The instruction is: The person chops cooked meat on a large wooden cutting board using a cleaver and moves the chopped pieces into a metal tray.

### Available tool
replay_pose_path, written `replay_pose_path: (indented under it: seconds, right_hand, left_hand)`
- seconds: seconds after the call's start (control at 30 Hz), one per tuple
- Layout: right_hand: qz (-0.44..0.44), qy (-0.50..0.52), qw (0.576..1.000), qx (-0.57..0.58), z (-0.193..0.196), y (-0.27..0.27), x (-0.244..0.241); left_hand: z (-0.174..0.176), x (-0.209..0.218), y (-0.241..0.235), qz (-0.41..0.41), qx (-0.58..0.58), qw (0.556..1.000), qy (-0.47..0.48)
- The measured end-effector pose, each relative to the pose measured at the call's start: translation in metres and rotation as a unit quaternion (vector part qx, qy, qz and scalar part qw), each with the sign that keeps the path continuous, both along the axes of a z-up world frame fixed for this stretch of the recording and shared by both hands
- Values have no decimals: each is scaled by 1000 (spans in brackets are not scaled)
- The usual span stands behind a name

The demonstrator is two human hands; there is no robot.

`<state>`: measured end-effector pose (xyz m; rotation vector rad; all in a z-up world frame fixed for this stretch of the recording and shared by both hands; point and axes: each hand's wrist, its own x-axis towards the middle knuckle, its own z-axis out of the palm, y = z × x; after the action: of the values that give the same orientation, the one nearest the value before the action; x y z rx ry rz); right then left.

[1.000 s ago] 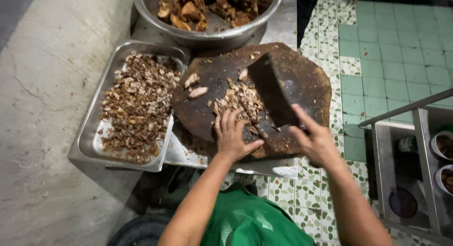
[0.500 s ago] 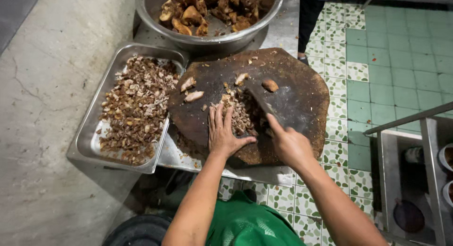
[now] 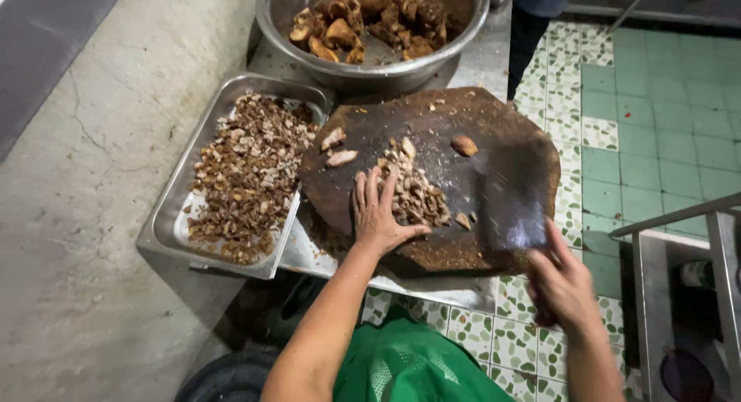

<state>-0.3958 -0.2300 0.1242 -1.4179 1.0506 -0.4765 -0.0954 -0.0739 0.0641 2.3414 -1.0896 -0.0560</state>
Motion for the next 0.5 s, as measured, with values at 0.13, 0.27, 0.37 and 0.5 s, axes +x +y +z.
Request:
replay_pose_path:
  seconds: [0.13, 0.27, 0.37, 0.5]
  right_hand:
    - [-58, -52, 993, 84, -38, 16, -56]
    - [-108, -35, 985, 130, -70, 41, -34]
    - [-82, -13, 988, 131, -79, 65, 25]
    - [-21, -68, 987, 141, -82, 97, 107]
  left_hand:
    - [17, 29, -7, -51, 50, 997, 17]
    - [30, 47, -25, -149, 124, 981, 11]
    - [26, 44, -26, -167, 134, 976, 19]
    - [9, 47, -19, -174, 39, 984, 18]
